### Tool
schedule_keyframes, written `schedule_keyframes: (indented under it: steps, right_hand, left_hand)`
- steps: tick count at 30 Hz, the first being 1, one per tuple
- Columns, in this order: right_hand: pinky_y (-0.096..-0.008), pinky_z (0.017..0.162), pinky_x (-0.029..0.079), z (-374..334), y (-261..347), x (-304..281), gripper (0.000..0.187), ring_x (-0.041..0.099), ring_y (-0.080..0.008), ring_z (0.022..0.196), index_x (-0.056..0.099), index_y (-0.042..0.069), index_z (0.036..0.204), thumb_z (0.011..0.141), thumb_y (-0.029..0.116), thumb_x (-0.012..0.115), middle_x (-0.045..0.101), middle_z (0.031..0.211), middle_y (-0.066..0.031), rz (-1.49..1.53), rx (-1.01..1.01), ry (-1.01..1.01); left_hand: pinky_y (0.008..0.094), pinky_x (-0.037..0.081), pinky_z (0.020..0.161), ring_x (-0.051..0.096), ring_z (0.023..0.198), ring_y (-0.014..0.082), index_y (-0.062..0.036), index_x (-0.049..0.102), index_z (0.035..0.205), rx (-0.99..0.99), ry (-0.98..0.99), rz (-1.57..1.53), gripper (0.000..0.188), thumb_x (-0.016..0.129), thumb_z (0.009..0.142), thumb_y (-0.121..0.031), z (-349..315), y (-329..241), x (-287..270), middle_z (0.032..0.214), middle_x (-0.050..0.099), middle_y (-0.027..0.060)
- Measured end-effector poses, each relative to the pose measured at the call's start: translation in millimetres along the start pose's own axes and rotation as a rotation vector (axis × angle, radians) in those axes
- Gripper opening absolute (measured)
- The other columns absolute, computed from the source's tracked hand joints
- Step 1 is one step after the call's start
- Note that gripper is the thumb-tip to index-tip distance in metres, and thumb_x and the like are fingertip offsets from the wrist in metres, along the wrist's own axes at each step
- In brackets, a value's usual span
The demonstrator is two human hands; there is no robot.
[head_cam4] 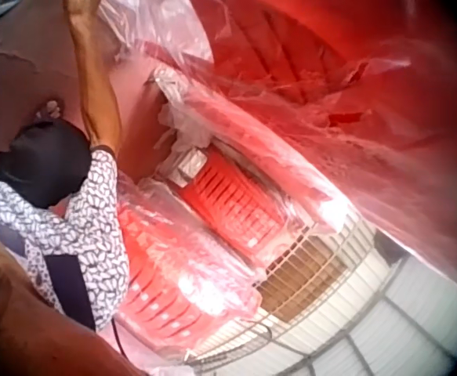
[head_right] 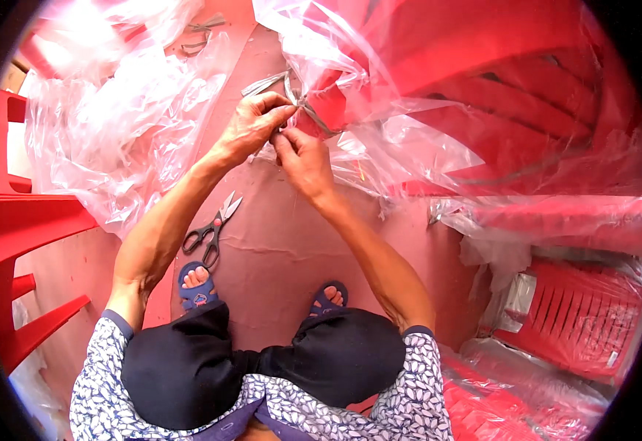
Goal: The person uses scissors to cut plastic straps and remove plastic wrap from a stack of red chairs.
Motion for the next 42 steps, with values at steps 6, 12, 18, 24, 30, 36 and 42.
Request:
schedule_keyframes:
  steps: [6,12,18,24,30,36,42]
  right_hand:
    - [-0.0194,0.045,0.031,-1.1,-15.7,-19.4,0.027,0.040,-0.0013,0.050,0.067,0.005,0.102,0.105,0.028,0.053,0.057,0.068,0.0035,0.517,0.168,-0.172]
    - [-0.0322,0.050,0.050,-12.5,37.1,-38.8,0.028,0.063,-0.0160,0.054,0.069,0.005,0.116,0.101,0.026,0.059,0.066,0.067,-0.0057,0.007,-0.170,-0.300]
    - [-0.0421,0.056,0.051,-3.3,70.5,-52.9,0.030,0.068,-0.0290,0.058,0.068,0.017,0.125,0.096,0.023,0.063,0.067,0.063,-0.0101,-0.877,-0.300,-0.381]
    - [-0.0415,0.056,0.051,4.1,73.0,-54.9,0.024,0.068,-0.0272,0.058,0.070,0.017,0.118,0.096,0.026,0.062,0.067,0.062,-0.0066,-0.869,-0.347,-0.439]
    - [-0.0425,0.057,0.052,-2.5,60.4,-58.2,0.020,0.069,-0.0296,0.061,0.070,0.015,0.112,0.094,0.024,0.065,0.068,0.067,-0.0114,-0.727,-0.284,-0.418]
    - [-0.0363,0.055,0.051,-16.2,59.6,-57.2,0.020,0.069,-0.0247,0.057,0.069,0.012,0.113,0.095,0.022,0.065,0.068,0.063,-0.0083,-0.721,-0.271,-0.410]
    - [-0.0406,0.057,0.052,-2.4,80.4,-54.0,0.022,0.070,-0.0282,0.062,0.067,0.013,0.110,0.094,0.028,0.067,0.070,0.069,-0.0100,-0.988,-0.285,-0.429]
  left_hand:
    - [0.0279,0.048,0.068,0.057,0.077,0.0093,0.0027,0.069,0.099,0.184,-0.120,0.268,0.020,0.065,0.096,-0.017,-6.4,-20.1,-0.2,0.081,0.065,0.0043]
    - [0.0336,0.049,0.068,0.062,0.074,0.0156,0.0075,0.068,0.097,0.219,0.005,0.309,0.034,0.065,0.094,-0.026,7.1,-47.0,-5.6,0.079,0.068,0.0142]
    - [0.0353,0.050,0.069,0.061,0.073,0.0156,0.0069,0.068,0.098,0.199,0.056,0.493,0.043,0.063,0.095,-0.036,17.8,-66.5,-3.1,0.080,0.068,0.0145]
    - [0.0246,0.041,0.059,0.050,0.067,0.0070,0.0007,0.069,0.099,-0.051,0.133,0.148,0.049,0.068,0.091,-0.048,17.2,-32.4,-5.3,0.079,0.060,-0.0003]
    - [0.0225,0.037,0.055,0.045,0.063,0.0032,-0.0072,0.068,0.093,-0.020,0.092,0.185,0.036,0.067,0.095,-0.043,-0.2,-27.6,-6.2,0.071,0.051,-0.0068]
    - [0.0245,0.039,0.054,0.044,0.060,0.0059,-0.0042,0.066,0.090,-0.019,0.100,0.054,0.039,0.066,0.095,-0.043,6.0,-28.7,-5.8,0.071,0.053,-0.0041]
    - [0.0255,0.034,0.052,0.039,0.055,0.0057,-0.0094,0.063,0.081,-0.259,0.178,-0.125,0.030,0.070,0.093,-0.036,17.4,-24.2,3.2,0.064,0.049,-0.0051]
Point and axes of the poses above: each hand's wrist, its own z-axis towards the middle knuckle, its own x-axis out of the palm, y = z × x, the point moved 10 cm from there along z, towards the middle knuckle
